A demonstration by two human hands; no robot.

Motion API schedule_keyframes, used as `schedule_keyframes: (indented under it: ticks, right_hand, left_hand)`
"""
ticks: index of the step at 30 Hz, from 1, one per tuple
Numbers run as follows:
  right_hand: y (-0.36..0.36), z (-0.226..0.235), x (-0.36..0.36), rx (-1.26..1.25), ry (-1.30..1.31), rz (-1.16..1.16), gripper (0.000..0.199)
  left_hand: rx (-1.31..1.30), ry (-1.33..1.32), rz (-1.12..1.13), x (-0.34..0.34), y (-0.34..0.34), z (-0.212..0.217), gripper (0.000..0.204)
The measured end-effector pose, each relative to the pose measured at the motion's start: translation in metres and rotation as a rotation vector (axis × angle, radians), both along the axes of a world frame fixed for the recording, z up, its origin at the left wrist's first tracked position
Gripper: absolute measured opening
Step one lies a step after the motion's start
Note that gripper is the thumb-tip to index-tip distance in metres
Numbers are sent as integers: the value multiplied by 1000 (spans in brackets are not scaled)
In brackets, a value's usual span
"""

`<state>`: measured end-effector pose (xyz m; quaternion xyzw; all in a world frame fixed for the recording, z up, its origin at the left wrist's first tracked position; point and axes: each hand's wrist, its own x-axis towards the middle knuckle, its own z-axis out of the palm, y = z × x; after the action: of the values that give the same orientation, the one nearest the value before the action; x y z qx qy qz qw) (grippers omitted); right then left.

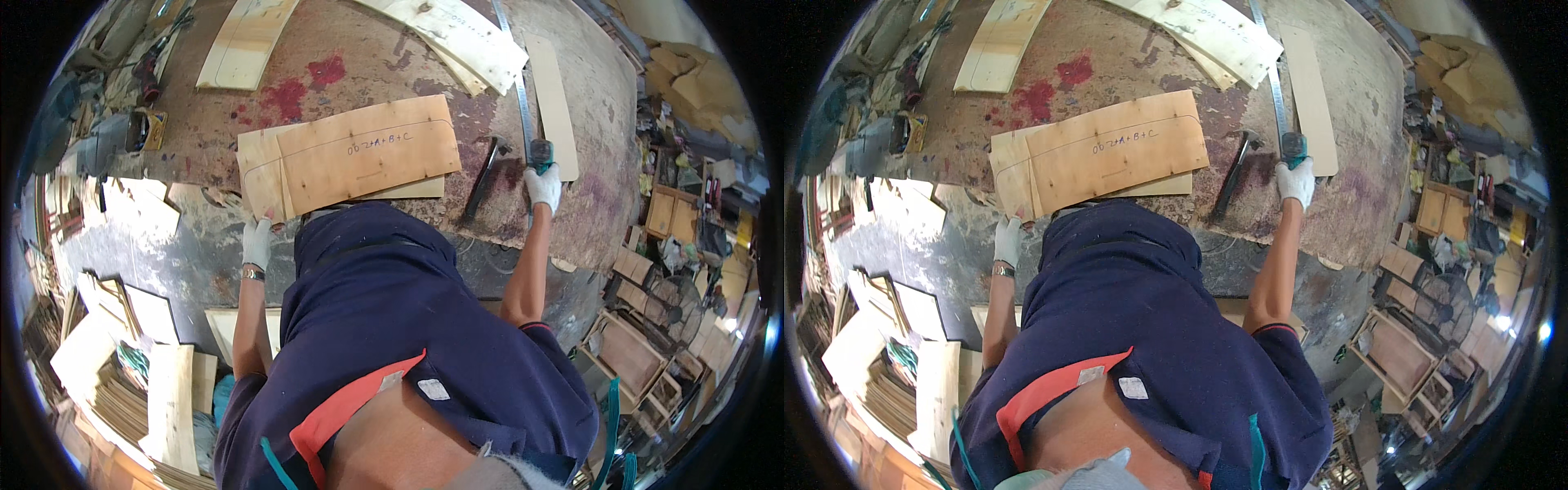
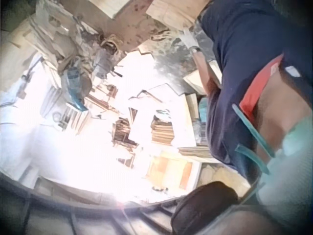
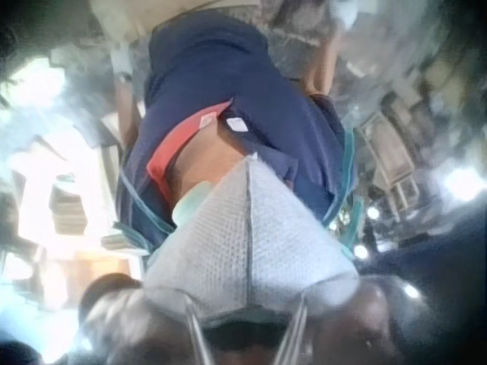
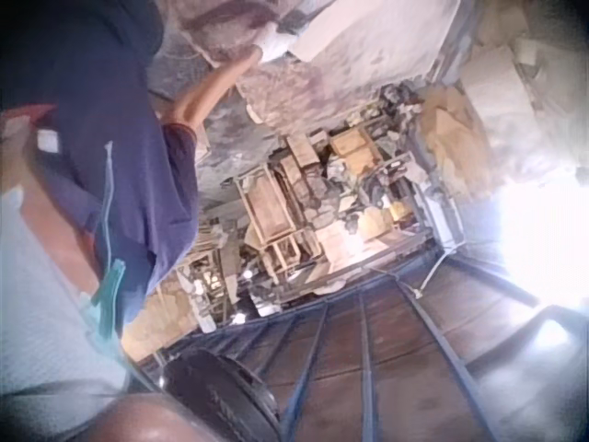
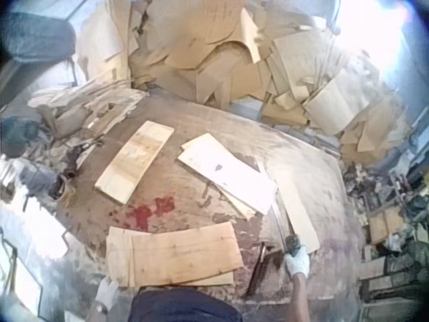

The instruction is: The person aligns two curved wooden pieces on a workbench, marks them with a pen, and uses a nail gun and hammer to fasten them together. The person repeatedly adjusts the pieces and secures them with nails.

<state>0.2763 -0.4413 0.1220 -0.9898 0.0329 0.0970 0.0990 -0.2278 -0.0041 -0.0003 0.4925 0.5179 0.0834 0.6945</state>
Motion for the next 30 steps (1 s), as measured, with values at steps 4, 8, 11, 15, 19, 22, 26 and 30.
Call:
schedule_keyframes:
  ticks: [4, 8, 11, 15, 19, 22, 26, 30]
  right_hand:
    - [36, 49, -20, 283, -49, 220, 33]
    - [94, 88, -62, 710, 294, 168, 36]
    - [119, 88, -88, 883, 485, 224, 30]
    - [136, 81, -103, 790, 609, 263, 23]
    - [150, 83, -112, 754, 626, 312, 20]
    - [147, 74, -113, 723, 616, 358, 21]
    - [151, 78, -117, 691, 632, 366, 23]
    - [152, 74, -119, 605, 577, 406, 24]
  left_hand:
    - [39, 60, 59, 6, -11, 31, 48]
    - [141, 94, 3, 13, -12, 59, 49]
    - [185, 78, 16, 18, -15, 74, 50]
    - [246, 100, 1, 29, -18, 100, 48]
    - [278, 121, 7, 31, -20, 107, 47]
    - [274, 136, 7, 33, -20, 113, 48]
    - [283, 140, 9, 36, -19, 116, 49]
    - [266, 137, 38, 33, -17, 110, 49]
